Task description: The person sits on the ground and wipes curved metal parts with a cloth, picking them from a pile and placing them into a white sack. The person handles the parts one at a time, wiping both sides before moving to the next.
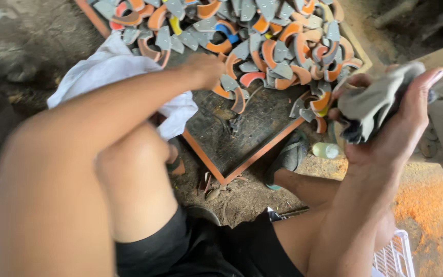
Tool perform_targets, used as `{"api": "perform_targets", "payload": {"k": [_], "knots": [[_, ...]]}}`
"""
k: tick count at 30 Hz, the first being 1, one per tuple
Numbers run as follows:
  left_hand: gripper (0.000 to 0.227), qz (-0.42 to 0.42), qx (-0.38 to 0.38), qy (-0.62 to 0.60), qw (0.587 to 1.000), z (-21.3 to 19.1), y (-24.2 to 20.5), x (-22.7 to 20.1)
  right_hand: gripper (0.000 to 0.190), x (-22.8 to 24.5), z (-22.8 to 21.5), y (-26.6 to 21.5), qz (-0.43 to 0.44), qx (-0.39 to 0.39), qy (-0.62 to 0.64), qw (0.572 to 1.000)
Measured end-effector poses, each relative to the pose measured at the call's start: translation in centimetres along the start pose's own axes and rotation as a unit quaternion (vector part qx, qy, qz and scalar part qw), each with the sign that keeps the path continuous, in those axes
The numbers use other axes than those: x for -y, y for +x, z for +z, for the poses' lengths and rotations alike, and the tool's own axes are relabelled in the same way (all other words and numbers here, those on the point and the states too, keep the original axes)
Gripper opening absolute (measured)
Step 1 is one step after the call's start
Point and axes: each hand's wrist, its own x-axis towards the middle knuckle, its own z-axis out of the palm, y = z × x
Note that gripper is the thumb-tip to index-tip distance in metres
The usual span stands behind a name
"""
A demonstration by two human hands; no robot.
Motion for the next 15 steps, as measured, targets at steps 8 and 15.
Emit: {"api": "perform_targets", "payload": {"k": [8,15], "knots": [[0.048,-0.298,-0.194,-0.252,0.900,17.2,11.4,-10.2,0.044,1.3,-2.2,1.1,0.017,0.023,0.197,0.980],[0.055,-0.339,-0.330,-0.424,0.772,22.3,13.1,-9.0,0.029,1.1,-2.7,1.0,-0.037,0.009,0.199,0.979]]}}
